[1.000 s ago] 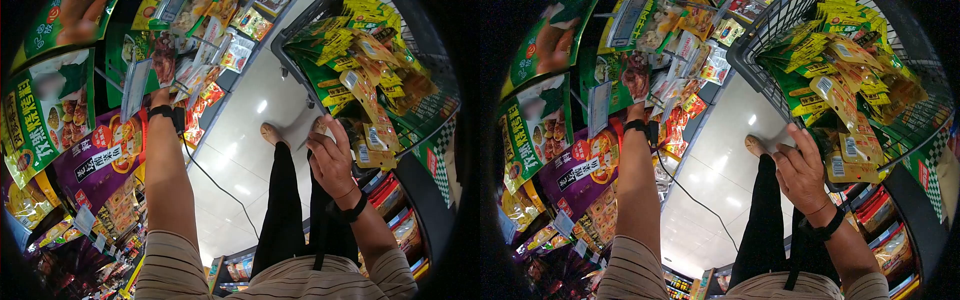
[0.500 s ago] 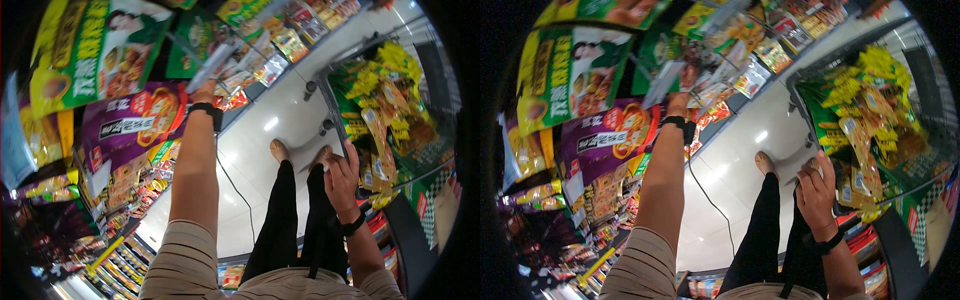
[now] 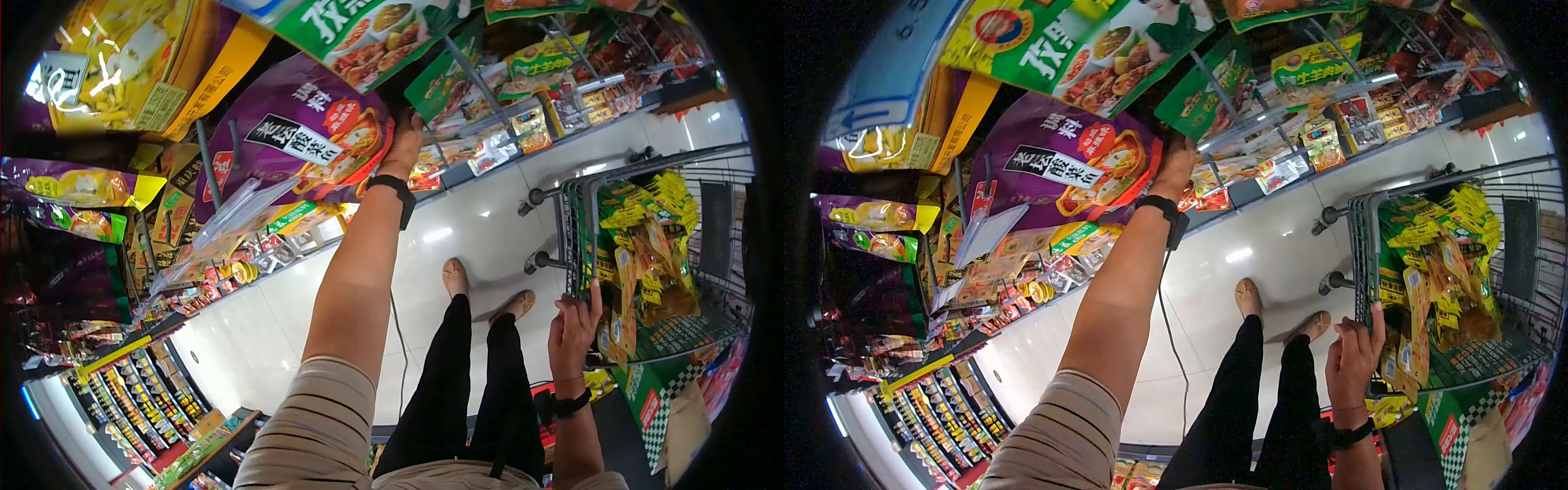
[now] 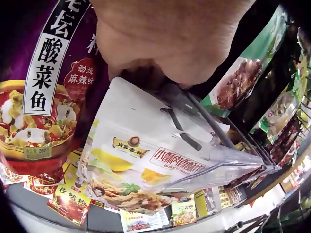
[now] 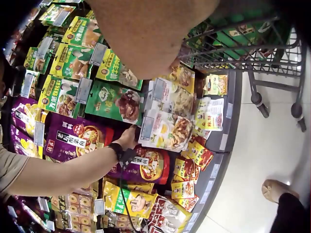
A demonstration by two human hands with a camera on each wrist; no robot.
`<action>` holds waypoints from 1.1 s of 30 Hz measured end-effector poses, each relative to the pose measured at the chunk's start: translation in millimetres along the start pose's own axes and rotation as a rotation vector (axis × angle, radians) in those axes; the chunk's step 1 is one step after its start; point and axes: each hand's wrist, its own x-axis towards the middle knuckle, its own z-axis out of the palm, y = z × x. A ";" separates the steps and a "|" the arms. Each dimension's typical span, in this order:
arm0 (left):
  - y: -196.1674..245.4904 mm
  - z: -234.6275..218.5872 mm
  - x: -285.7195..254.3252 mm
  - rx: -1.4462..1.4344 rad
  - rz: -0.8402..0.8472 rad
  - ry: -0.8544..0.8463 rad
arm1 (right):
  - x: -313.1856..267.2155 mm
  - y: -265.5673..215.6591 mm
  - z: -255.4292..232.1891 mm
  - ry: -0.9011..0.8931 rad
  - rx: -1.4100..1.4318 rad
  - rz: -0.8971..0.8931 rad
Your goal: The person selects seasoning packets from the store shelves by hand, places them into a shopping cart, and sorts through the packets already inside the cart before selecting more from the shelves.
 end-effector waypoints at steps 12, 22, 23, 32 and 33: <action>34.8 -40.7 -26.2 0.050 -0.022 -0.204 | 0.5 -1.8 1.0 -0.016 -0.033 0.015; 39.7 -38.9 -34.0 0.153 -0.090 -0.282 | 1.9 -2.2 2.6 -0.011 -0.049 0.013; 35.7 -36.4 -36.2 0.196 -0.060 -0.273 | 2.1 -2.2 2.6 -0.011 -0.050 0.015; 32.1 -37.0 -35.5 0.163 -0.135 -0.273 | 3.8 -1.0 1.7 0.000 -0.063 -0.008; 30.7 -35.5 -33.8 0.181 -0.101 -0.225 | 3.2 -0.5 2.7 0.005 -0.056 -0.002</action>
